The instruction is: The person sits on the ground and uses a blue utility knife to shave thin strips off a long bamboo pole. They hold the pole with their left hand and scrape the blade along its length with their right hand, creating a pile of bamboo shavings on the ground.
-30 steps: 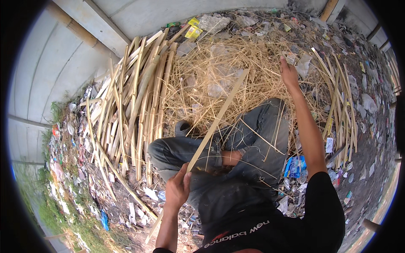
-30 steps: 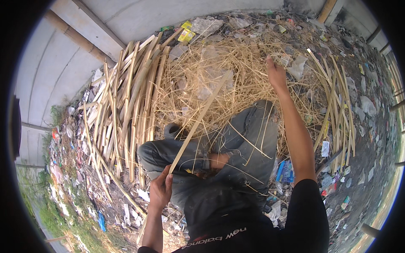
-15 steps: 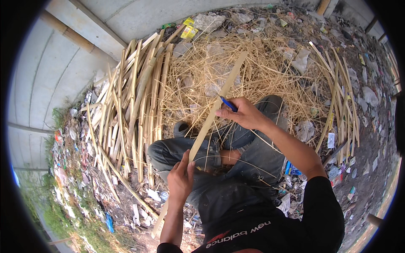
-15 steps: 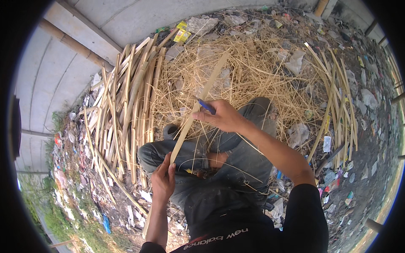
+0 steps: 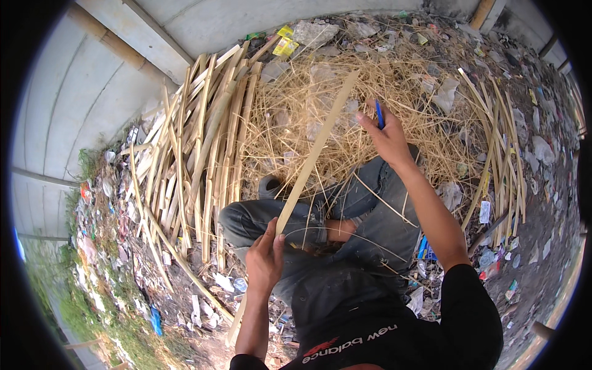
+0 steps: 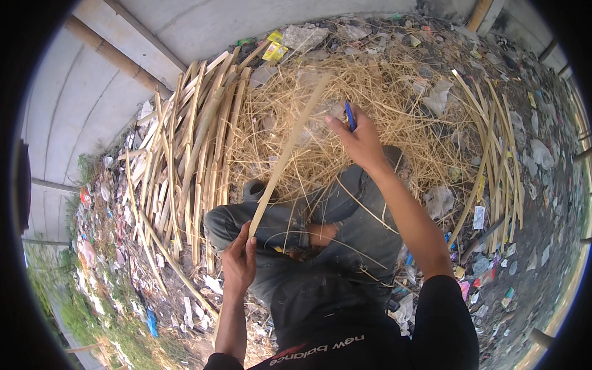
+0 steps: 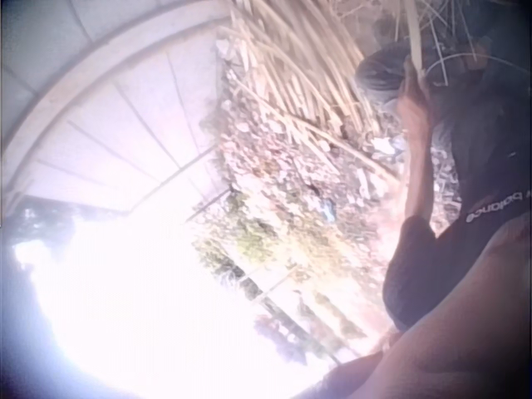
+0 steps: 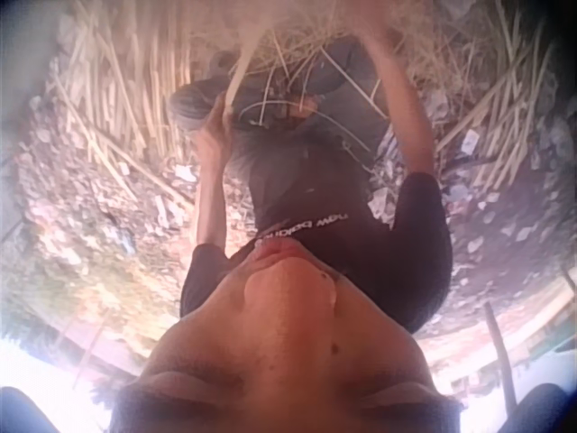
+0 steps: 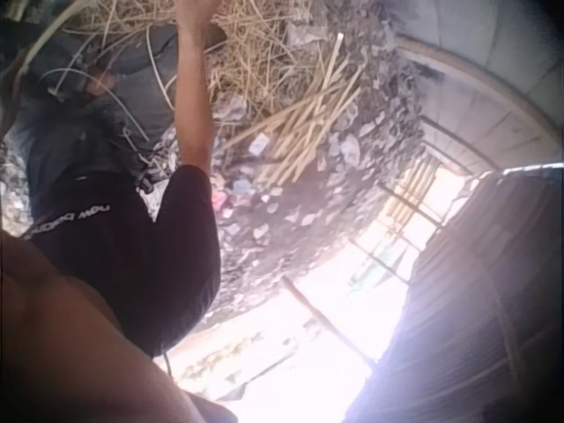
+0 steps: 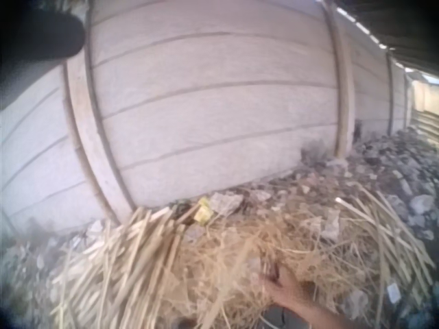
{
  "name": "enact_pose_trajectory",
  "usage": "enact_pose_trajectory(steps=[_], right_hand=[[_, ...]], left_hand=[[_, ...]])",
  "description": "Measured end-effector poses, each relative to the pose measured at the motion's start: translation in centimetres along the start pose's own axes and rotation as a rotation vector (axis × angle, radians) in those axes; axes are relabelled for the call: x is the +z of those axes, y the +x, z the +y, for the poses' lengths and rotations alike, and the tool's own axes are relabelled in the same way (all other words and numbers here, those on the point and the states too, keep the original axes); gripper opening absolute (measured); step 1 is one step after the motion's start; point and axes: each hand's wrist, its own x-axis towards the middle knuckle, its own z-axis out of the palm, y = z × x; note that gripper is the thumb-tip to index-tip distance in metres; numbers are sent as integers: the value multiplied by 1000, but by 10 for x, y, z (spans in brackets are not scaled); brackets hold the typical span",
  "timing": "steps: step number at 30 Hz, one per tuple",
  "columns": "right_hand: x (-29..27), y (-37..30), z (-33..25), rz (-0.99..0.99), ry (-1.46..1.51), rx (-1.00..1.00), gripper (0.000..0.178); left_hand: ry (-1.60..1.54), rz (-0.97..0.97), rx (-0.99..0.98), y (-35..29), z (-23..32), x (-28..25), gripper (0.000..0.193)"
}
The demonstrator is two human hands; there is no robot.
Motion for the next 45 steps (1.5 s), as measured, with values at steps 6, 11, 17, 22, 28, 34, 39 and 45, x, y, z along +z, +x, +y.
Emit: enact_pose_trajectory(steps=[6,11,17,22,28,34,39,45], right_hand=[[43,-50,-23,-440,264,103,49],[33,-32,-5,-271,260,139,43],[-21,-32,-5,-226,19,52,43],[-94,-69,11,-128,-105,287,37],[-148,-140,44,130,-381,352,34],[-134,-175,79,146,-446,322,33],[-134,-167,89,241,-452,315,38],[-140,-157,96,314,-435,316,47]], left_hand=[[-253,-206,-67,4,-1,12,44],[-235,-355,25,-7,-30,7,43],[-76,-277,-6,-24,-61,2,39],[-21,-283,184,-29,-66,21,39],[18,-453,233,-28,-82,32,56],[88,-510,261,-18,-83,31,51],[117,-486,260,-12,-71,25,47],[151,-468,280,-13,-73,24,54]])
